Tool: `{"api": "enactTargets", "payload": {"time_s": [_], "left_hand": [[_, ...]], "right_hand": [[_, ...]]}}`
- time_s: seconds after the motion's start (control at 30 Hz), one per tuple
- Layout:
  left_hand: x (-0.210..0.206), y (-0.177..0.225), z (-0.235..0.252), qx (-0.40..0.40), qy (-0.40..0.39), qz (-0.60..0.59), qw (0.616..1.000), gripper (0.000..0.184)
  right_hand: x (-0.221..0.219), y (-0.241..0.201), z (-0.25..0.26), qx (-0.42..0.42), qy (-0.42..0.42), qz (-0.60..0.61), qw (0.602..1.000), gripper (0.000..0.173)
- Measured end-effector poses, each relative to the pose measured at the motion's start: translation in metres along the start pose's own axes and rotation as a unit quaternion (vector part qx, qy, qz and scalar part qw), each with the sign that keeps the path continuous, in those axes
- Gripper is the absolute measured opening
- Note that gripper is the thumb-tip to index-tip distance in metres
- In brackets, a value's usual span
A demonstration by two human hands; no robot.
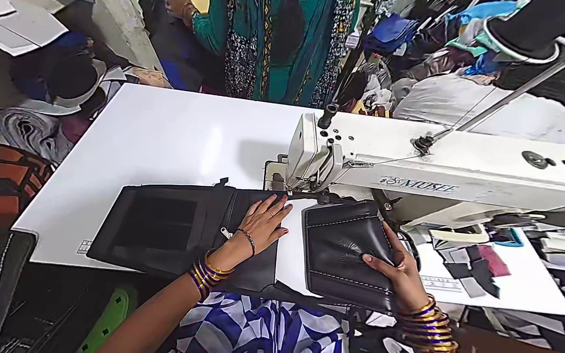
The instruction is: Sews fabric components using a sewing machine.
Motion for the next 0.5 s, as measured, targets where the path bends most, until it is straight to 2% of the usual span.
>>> {"api": "enactTargets", "payload": {"time_s": [0.37, 0.5], "left_hand": [[0.0, 0.005, 0.007, 0.051, -0.041, 0.015, 0.998, 0.062], [-0.022, 0.03, -0.009, 0.102, -0.006, -0.023, 0.995, 0.086]], "right_hand": [[0.0, -0.005, 0.007, -0.002, 0.001, -0.043, 0.999, 0.1], [0.0, -0.009, 0.007, 0.0, 0.009, -0.086, 0.996, 0.102]]}}
Point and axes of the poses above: each hand's wrist, its own z-axis towards the middle knuckle, its own x-axis out of the back of the hand, y = z × x, the point moved 7 cm from there along z, towards the middle knuckle, and after that the axes turned 14 degrees about -z, right-handed, at the moved point
